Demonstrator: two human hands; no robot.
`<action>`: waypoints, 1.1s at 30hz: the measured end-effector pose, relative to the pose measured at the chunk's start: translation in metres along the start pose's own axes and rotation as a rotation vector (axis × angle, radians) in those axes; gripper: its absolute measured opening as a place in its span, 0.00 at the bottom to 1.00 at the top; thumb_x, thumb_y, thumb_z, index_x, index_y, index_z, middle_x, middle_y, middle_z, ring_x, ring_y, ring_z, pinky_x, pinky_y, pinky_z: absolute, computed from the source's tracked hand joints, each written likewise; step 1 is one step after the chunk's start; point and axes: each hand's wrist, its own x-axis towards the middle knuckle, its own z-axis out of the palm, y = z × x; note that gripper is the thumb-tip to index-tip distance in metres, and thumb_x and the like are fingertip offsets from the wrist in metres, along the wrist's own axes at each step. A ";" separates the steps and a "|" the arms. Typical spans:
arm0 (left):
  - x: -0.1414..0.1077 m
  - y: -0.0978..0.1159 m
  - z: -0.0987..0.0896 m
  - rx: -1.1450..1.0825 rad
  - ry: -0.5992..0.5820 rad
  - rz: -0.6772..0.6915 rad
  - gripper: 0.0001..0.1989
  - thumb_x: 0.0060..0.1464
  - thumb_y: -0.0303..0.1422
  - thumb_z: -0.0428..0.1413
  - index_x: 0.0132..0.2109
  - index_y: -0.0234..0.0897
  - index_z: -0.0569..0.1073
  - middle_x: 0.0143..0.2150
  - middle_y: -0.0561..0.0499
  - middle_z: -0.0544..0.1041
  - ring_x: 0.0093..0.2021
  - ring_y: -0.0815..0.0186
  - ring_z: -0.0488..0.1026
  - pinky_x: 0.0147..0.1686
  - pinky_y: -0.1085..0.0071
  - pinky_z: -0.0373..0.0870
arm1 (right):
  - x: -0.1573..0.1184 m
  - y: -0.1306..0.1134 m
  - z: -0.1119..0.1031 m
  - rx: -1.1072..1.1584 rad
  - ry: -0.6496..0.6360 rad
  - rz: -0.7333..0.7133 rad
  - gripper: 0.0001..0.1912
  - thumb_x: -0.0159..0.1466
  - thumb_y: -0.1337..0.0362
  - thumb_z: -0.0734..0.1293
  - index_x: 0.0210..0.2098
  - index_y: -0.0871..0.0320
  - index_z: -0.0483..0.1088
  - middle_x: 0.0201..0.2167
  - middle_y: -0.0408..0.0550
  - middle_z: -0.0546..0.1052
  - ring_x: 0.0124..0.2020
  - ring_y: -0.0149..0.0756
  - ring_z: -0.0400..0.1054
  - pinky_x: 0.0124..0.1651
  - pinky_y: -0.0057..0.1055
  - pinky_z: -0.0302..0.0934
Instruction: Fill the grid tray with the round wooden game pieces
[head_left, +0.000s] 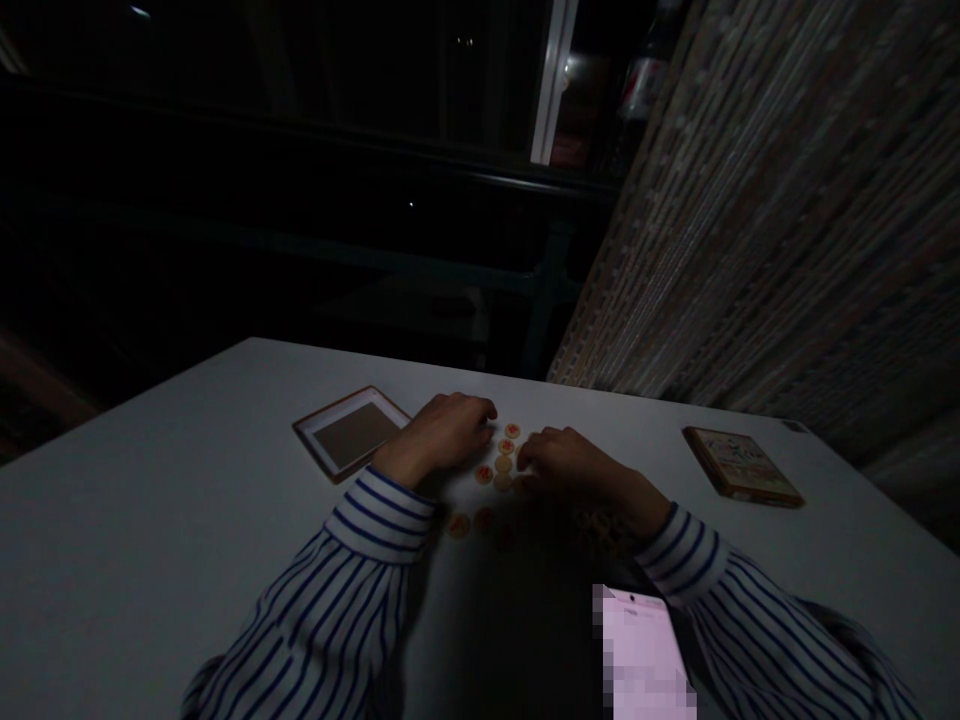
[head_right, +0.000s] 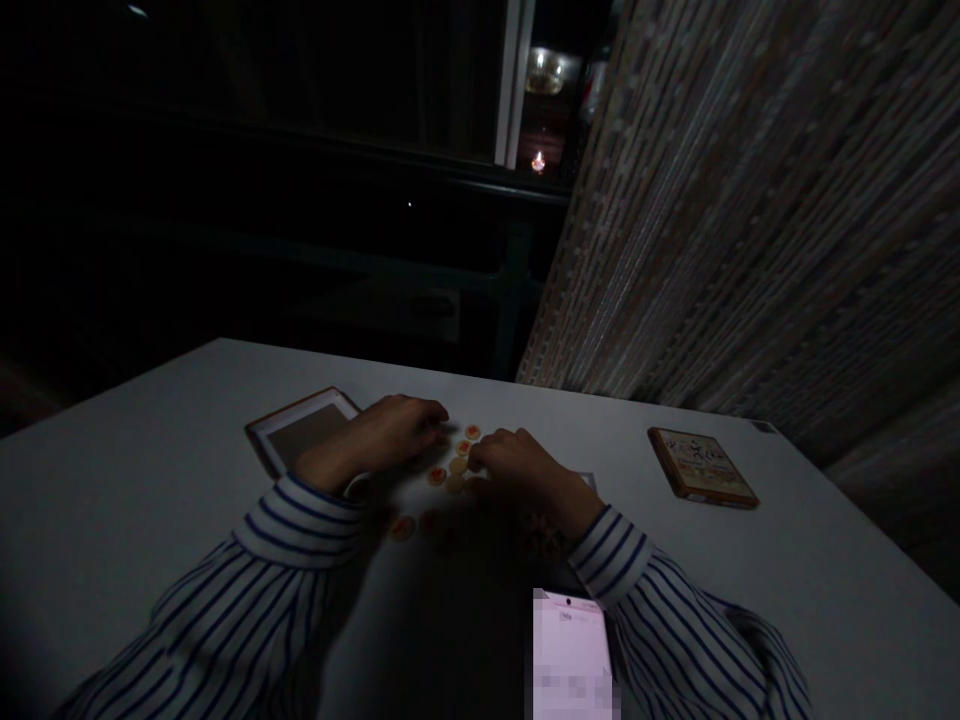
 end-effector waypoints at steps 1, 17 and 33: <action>0.000 0.000 0.000 0.001 0.001 0.001 0.16 0.51 0.35 0.48 0.45 0.38 0.71 0.42 0.44 0.76 0.41 0.58 0.72 0.39 0.66 0.64 | 0.000 -0.002 0.000 -0.002 -0.013 -0.015 0.12 0.57 0.58 0.62 0.38 0.54 0.69 0.38 0.47 0.74 0.42 0.39 0.64 0.42 0.33 0.53; -0.001 0.003 0.001 0.013 -0.005 0.035 0.16 0.51 0.31 0.46 0.46 0.37 0.70 0.43 0.45 0.75 0.43 0.59 0.71 0.40 0.67 0.65 | 0.001 -0.009 -0.001 -0.039 -0.050 -0.013 0.09 0.56 0.63 0.60 0.33 0.55 0.70 0.31 0.46 0.74 0.36 0.38 0.66 0.34 0.30 0.53; 0.000 0.012 -0.003 -0.100 0.034 0.083 0.15 0.52 0.36 0.47 0.45 0.38 0.71 0.42 0.47 0.76 0.41 0.62 0.71 0.37 0.71 0.63 | -0.011 0.016 -0.004 1.073 0.306 0.194 0.11 0.53 0.60 0.65 0.32 0.61 0.68 0.27 0.44 0.74 0.28 0.30 0.67 0.31 0.27 0.58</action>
